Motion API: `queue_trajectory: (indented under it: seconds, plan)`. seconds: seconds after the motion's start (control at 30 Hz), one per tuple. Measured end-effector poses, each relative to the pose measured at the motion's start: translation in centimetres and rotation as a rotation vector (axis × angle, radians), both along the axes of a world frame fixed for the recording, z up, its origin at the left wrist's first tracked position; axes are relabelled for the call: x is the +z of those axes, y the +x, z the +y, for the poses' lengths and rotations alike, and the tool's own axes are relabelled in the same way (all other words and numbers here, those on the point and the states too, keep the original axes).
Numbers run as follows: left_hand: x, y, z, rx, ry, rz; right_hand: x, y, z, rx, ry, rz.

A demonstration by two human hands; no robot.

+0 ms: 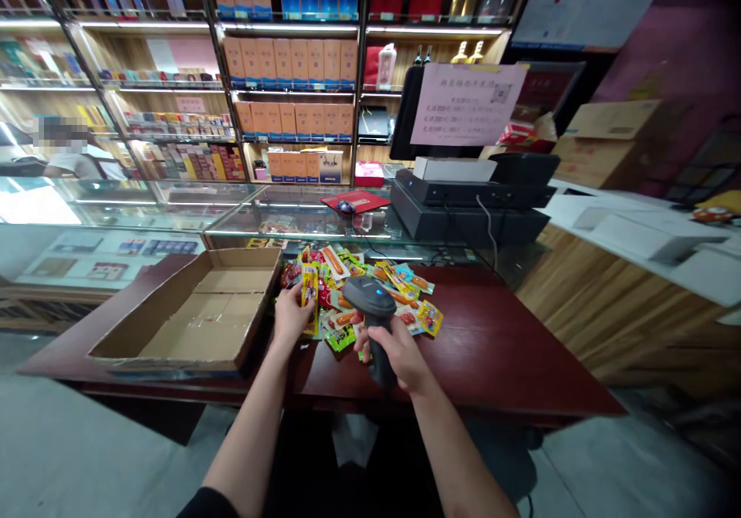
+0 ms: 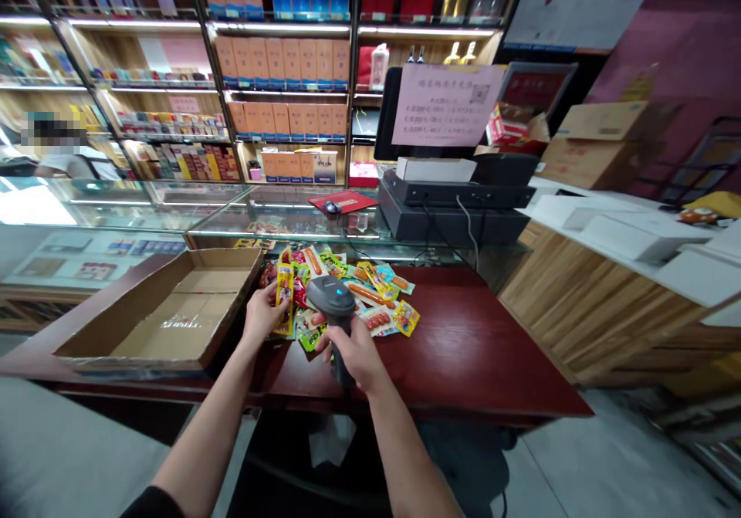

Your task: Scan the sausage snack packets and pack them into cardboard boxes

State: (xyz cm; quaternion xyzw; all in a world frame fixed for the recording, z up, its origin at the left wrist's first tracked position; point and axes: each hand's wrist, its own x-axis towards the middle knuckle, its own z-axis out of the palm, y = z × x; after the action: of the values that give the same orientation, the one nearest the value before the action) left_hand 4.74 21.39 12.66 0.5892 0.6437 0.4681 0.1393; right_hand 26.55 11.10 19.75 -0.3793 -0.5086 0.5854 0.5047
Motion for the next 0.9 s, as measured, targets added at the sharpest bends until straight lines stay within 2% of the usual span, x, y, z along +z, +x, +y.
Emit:
queue_trajectory:
  seconds: [0.1,0.2,0.33,0.4,0.47,0.6,0.77,0.9]
  plan:
    - [0.9,1.0,-1.4,0.029,0.112,0.022,-0.2,-0.1,-1.0,-0.002,0.019,-0.047]
    - [1.8,2.6,-2.6,-0.05,0.123,-0.075,-0.4,-0.3,-1.6,-0.121,0.033,-0.107]
    - [2.1,5.9,-2.9,-0.269,-0.033,-0.574,-0.7,-0.2,-2.5,-0.267,0.003,-0.173]
    - [1.9,7.7,-2.8,-0.321,-0.122,-0.816,-0.7,-0.1,-3.0,-0.302,-0.005,-0.189]
    - [1.7,9.1,-2.9,-0.35,-0.157,-0.933,-0.7,0.1,-3.4,-0.339,0.015,-0.226]
    - [1.8,10.3,-3.5,-0.453,-0.143,-0.954,-0.9,0.4,-3.9,-0.415,0.07,-0.284]
    - [2.3,10.2,-3.9,-0.47,-0.154,-0.937,-1.8,0.4,-3.7,-0.435,0.084,-0.296]
    - [2.6,10.1,-4.0,-0.481,-0.143,-0.898,-1.8,0.4,-3.7,-0.452,0.103,-0.317]
